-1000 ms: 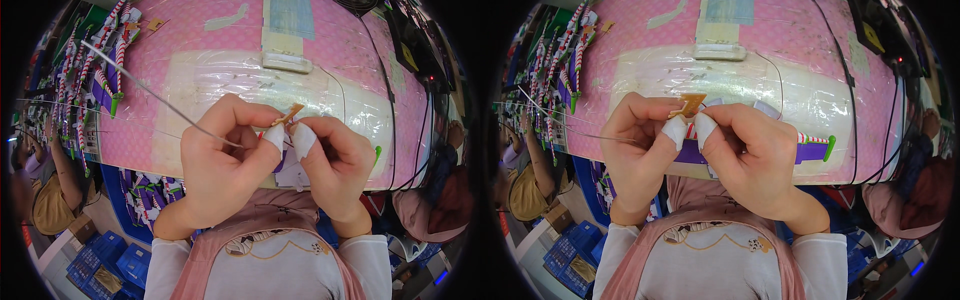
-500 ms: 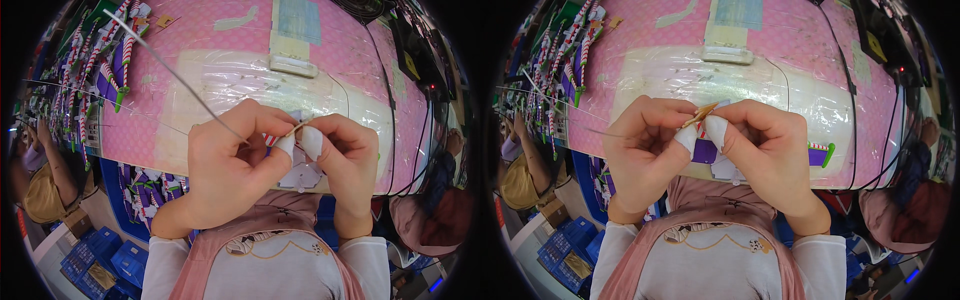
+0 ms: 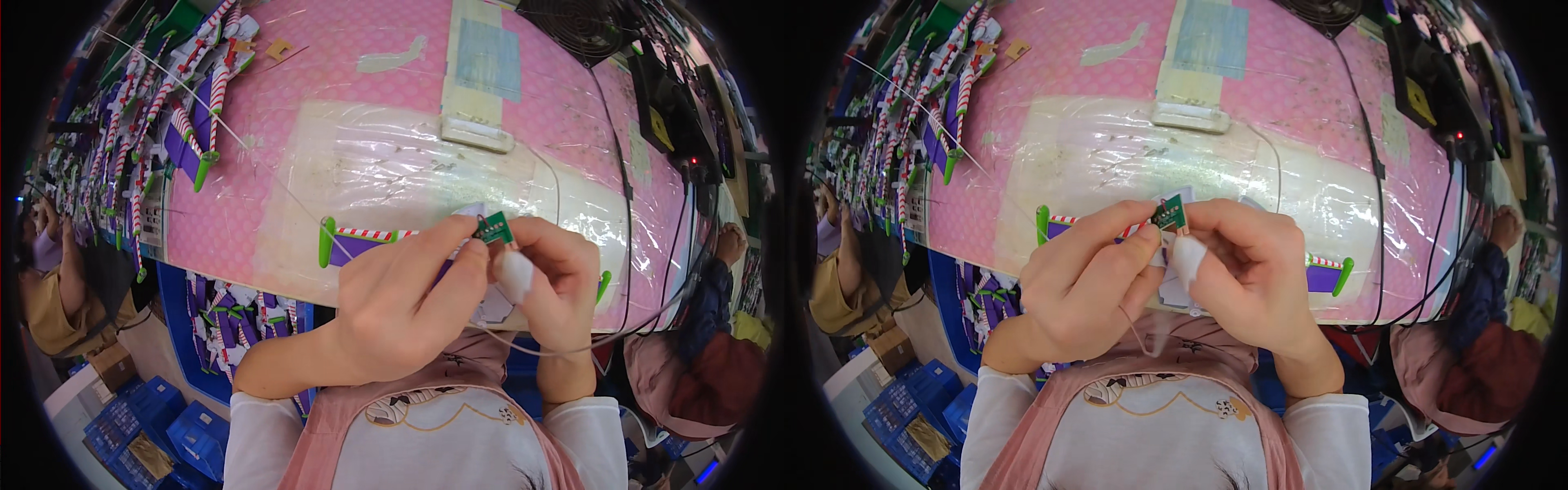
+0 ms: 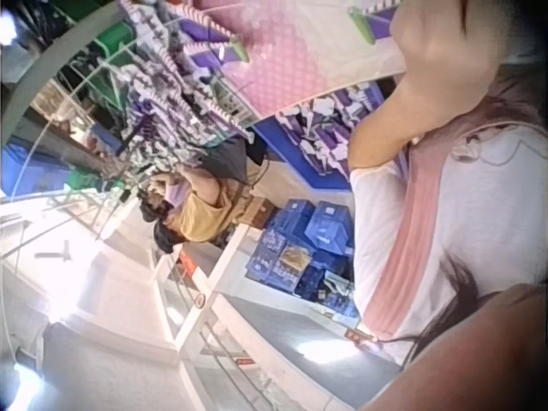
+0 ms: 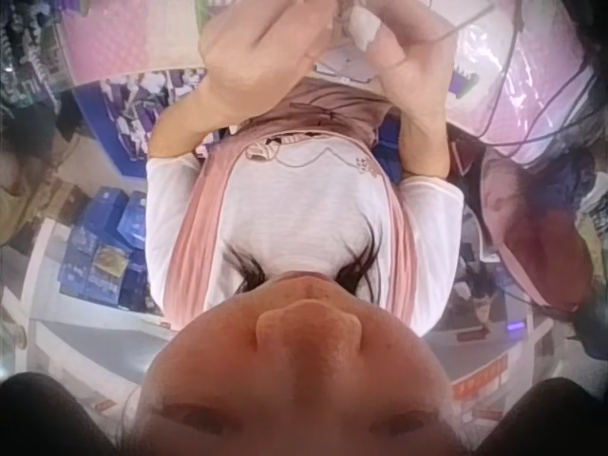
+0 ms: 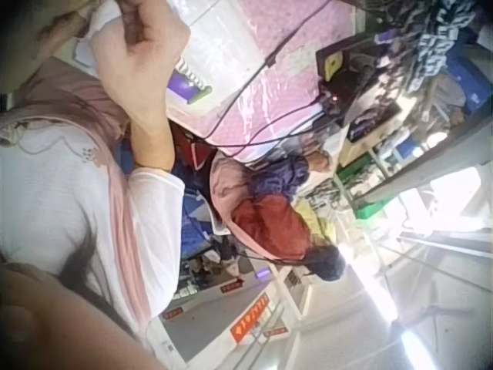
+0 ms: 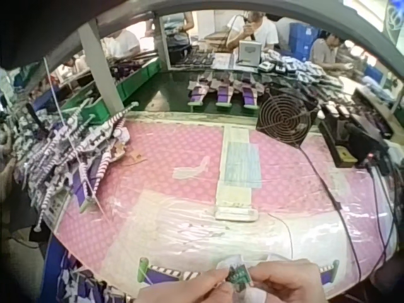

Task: Assembling and soldering electronic components onto toy wing parts in a factory setting.

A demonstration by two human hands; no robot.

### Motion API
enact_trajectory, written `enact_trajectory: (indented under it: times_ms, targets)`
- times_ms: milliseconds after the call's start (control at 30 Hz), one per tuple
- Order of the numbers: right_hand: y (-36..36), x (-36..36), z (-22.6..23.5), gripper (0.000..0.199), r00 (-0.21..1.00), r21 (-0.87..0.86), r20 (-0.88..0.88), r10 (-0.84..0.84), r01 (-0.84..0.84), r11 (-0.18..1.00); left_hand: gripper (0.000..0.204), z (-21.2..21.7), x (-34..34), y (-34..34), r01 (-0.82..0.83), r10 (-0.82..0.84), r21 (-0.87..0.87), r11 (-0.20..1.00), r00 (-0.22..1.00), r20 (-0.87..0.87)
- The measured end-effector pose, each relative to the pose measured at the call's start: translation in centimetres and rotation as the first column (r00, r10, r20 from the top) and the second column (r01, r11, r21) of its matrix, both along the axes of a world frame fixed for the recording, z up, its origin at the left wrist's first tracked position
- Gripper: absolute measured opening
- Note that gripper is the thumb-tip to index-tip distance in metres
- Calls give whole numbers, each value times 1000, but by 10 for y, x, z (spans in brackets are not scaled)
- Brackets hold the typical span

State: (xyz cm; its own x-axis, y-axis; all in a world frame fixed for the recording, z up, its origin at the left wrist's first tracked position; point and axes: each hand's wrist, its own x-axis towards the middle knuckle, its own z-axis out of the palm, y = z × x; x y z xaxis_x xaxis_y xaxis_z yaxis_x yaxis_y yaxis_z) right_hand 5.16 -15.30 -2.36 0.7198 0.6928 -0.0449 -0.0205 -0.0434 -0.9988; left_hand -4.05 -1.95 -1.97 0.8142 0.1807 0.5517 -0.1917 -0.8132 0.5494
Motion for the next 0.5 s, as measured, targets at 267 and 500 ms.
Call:
enact_trajectory:
  times_ms: [267,500]
  targets:
    - [18,-6,3,6,922,-164,373,-102,174,971,29,21,18,23,-187,-50,-429,884,874,-483]
    - [8,12,9,16,995,-99,45,-90,94,991,30,29,23,3,126,-75,220,967,972,-223]
